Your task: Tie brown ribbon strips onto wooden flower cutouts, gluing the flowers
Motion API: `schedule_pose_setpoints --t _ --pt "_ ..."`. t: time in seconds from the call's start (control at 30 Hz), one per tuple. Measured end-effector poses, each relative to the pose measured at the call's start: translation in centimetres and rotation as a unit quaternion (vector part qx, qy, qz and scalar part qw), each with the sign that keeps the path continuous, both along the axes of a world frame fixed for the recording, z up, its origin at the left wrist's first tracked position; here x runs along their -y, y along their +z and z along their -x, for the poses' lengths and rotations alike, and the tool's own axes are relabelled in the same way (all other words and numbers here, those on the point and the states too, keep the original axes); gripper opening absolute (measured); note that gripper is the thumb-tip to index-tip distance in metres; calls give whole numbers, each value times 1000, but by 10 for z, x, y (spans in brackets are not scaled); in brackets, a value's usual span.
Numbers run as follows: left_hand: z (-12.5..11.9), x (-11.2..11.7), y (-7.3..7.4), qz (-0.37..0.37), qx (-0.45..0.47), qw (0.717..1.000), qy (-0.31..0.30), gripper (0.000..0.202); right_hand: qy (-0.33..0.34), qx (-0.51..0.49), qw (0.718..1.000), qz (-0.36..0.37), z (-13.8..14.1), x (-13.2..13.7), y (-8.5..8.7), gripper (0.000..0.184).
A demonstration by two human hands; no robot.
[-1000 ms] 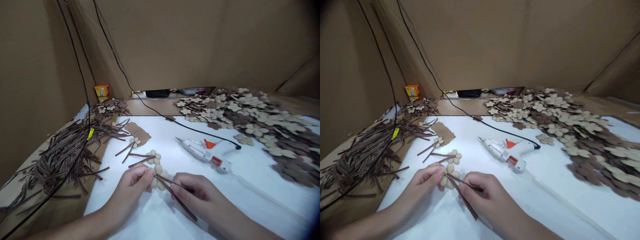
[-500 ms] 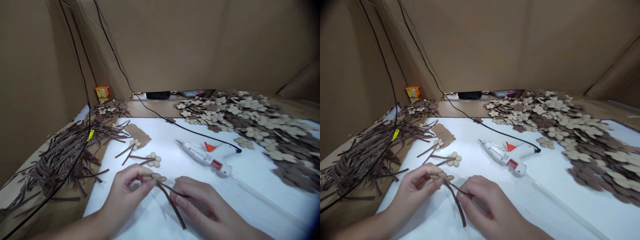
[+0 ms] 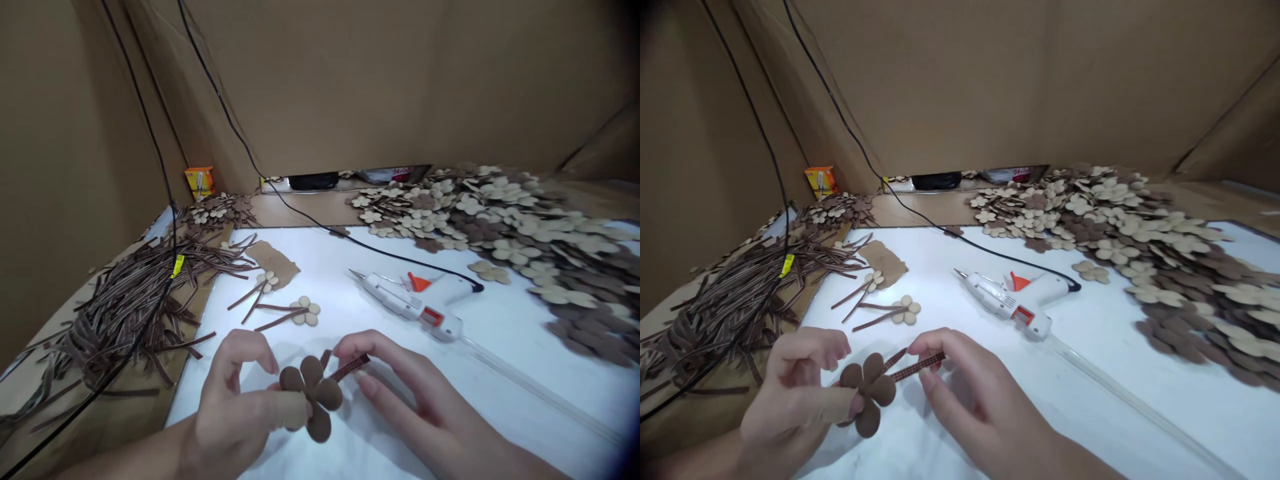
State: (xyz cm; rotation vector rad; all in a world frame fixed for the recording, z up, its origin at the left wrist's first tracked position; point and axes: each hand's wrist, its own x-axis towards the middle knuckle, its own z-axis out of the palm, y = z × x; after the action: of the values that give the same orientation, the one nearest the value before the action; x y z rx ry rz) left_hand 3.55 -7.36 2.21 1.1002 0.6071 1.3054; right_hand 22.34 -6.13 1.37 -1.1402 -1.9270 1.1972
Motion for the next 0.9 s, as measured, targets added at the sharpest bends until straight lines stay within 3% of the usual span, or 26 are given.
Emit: schedule_pose_setpoints --t 0.2,0.33,0.43,0.57,0.73,0.8,0.9 --pt "2 -4 5 -60 -105 992 36 15 -12 -29 999 34 -1 1 -4 16" --pt "12 -3 -5 -144 -210 966 36 8 -16 -47 998 36 -2 1 -6 16" --pt "20 -1 -15 -227 -296 928 23 17 -39 -27 999 -4 -2 2 -5 16" --pt "29 -6 -17 -316 -349 882 21 33 -49 32 988 -143 -2 6 -2 20" --pt "34 -12 -8 -483 -439 757 9 25 -16 66 980 -189 -2 8 -4 22" --pt "31 -11 -6 -487 -442 753 35 21 -16 66 979 -194 -2 8 -6 21" --pt "23 -9 -2 -465 -418 775 89 19 -7 56 977 -204 -2 9 -8 22"
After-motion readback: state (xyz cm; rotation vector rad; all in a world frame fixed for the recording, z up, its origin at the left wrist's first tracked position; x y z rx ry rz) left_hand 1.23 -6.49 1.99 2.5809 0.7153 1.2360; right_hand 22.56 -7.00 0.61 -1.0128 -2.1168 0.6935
